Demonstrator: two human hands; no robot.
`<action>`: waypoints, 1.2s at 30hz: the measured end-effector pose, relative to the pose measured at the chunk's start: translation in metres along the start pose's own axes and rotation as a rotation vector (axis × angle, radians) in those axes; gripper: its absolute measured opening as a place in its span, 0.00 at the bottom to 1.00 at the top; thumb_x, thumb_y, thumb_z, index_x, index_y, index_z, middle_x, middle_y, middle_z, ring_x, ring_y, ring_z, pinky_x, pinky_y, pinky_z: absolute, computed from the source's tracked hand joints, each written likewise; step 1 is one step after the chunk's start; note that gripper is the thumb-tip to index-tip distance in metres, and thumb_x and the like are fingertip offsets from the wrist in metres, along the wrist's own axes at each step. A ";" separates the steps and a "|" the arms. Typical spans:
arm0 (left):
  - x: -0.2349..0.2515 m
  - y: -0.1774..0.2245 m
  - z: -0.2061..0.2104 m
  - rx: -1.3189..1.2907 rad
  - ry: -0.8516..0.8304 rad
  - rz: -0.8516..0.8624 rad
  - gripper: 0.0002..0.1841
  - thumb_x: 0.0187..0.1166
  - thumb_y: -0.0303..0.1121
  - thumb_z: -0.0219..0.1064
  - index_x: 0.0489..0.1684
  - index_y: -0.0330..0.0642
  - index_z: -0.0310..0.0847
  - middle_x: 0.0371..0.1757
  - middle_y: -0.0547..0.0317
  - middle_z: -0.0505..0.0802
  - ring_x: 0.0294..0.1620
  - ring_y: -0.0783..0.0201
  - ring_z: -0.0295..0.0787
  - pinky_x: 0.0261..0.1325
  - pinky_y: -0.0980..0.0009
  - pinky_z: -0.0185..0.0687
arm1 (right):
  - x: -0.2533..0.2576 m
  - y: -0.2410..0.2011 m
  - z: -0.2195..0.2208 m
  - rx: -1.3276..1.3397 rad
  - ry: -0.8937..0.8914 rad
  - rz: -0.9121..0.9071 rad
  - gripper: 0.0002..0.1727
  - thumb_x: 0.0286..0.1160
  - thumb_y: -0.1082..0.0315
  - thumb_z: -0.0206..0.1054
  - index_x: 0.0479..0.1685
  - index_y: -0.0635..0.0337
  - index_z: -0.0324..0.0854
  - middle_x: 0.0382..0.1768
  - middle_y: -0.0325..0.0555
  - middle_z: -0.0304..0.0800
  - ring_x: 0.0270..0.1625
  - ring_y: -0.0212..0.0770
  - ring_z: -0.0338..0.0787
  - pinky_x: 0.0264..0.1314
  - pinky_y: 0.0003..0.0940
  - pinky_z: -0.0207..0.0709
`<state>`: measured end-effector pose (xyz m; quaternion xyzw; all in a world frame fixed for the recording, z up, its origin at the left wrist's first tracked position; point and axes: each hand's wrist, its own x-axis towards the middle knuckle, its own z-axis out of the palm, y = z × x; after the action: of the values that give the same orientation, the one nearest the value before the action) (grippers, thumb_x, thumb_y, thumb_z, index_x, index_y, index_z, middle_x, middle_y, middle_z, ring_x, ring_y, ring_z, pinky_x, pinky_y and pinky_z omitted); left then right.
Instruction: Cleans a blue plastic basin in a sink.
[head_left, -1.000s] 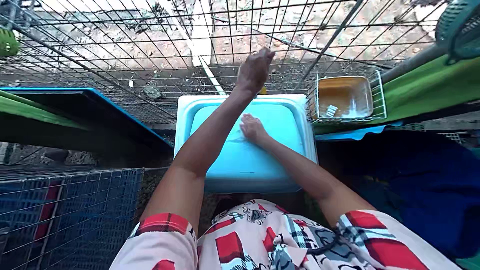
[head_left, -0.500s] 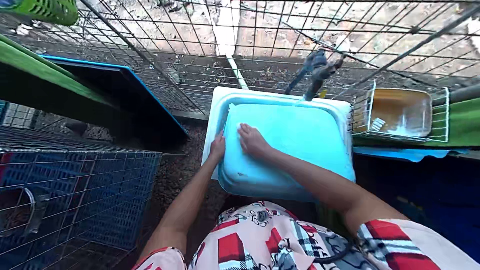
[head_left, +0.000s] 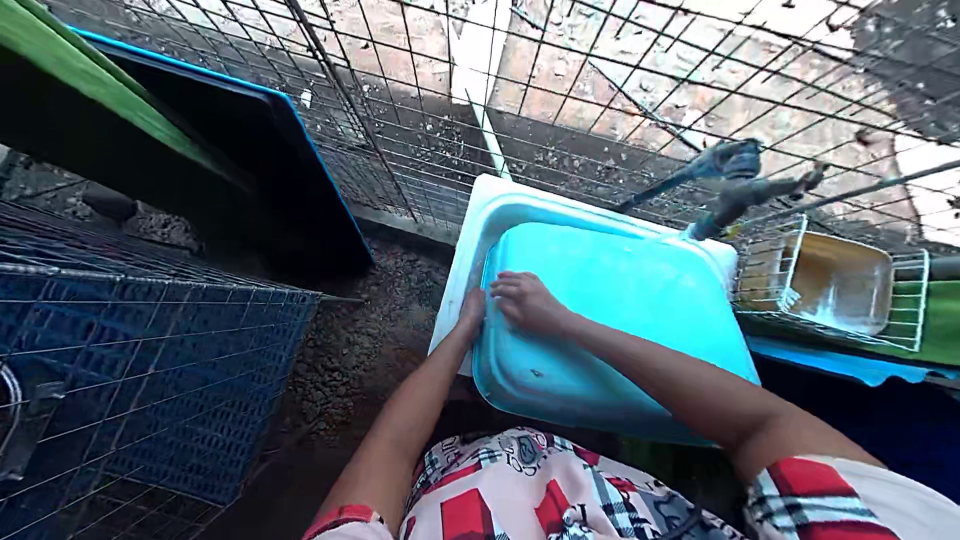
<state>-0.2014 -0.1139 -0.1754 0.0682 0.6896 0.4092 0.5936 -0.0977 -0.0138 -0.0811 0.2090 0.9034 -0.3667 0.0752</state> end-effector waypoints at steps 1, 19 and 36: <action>0.001 0.001 -0.001 0.015 -0.013 0.005 0.24 0.97 0.36 0.40 0.79 0.27 0.68 0.74 0.28 0.80 0.73 0.43 0.78 0.75 0.48 0.72 | 0.018 0.021 -0.008 -0.015 0.016 0.016 0.20 0.85 0.66 0.56 0.62 0.67 0.88 0.72 0.58 0.86 0.85 0.62 0.73 0.85 0.65 0.58; 0.007 -0.003 0.001 0.031 -0.014 -0.007 0.26 0.98 0.38 0.40 0.81 0.27 0.68 0.76 0.28 0.78 0.77 0.42 0.77 0.79 0.47 0.70 | 0.049 0.036 -0.005 -0.129 0.124 0.204 0.22 0.88 0.63 0.56 0.67 0.69 0.84 0.75 0.63 0.82 0.86 0.61 0.71 0.90 0.60 0.56; 0.007 0.002 0.002 0.050 0.008 -0.041 0.27 0.98 0.41 0.39 0.79 0.30 0.70 0.73 0.30 0.81 0.72 0.45 0.80 0.74 0.50 0.75 | 0.011 0.042 -0.001 -0.081 0.315 0.332 0.25 0.90 0.65 0.52 0.81 0.70 0.73 0.85 0.64 0.70 0.90 0.60 0.65 0.93 0.58 0.53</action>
<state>-0.2020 -0.1074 -0.1795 0.0671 0.7033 0.3799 0.5971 -0.0890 0.0172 -0.1102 0.4062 0.8713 -0.2755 0.0010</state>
